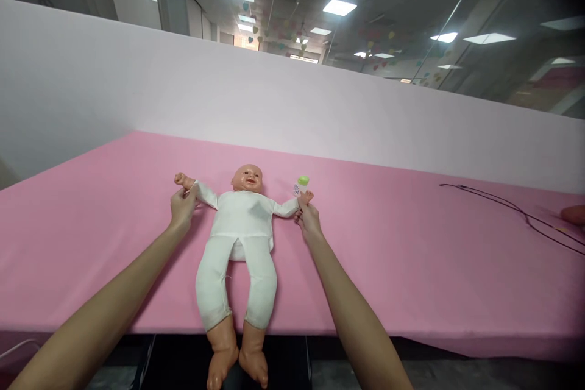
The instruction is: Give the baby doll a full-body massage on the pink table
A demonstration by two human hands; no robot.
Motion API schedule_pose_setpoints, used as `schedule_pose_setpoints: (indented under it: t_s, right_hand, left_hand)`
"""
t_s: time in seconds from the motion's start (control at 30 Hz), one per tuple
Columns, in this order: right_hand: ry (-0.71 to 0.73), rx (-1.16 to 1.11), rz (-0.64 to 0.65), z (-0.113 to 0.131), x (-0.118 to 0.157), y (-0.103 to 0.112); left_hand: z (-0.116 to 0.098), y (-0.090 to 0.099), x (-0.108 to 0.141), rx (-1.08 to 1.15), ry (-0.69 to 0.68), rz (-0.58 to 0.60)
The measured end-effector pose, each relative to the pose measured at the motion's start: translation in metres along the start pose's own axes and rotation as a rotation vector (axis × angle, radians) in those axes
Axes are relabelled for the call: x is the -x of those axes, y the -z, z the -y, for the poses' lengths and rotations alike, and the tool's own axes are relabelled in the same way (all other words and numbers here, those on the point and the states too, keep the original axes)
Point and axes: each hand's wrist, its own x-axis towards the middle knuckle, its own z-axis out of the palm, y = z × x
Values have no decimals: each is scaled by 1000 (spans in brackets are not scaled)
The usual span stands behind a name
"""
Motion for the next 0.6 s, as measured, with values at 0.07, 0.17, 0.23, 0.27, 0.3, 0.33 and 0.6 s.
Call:
schedule_pose_setpoints:
  t_s: [0.07,0.17,0.23,0.27,0.3,0.33,0.6]
  right_hand:
    - [-12,-49,53,2,0,1]
    - [188,-9,207,8,9,-5]
    - [337,72,322,12,19,-11]
    - [394,129,388,13,23,-14]
    - [439,195,465,13,28,-16]
    - [481,262,550,13,32,-18]
    - [564,375,749,10,45,-26]
  left_hand:
    - [-1,1,-2,17,-72,62]
    - [-9,-1,5,-67,-299,242]
    - [-13,-2,12,-234,-517,396]
    - [-14,-3,14,-332,-646,472]
    - [-14,-3,16,-424,-777,536]
    - [-14,-3,17,-502,-895,584]
    - [-10,-4,21,-616,-982,561]
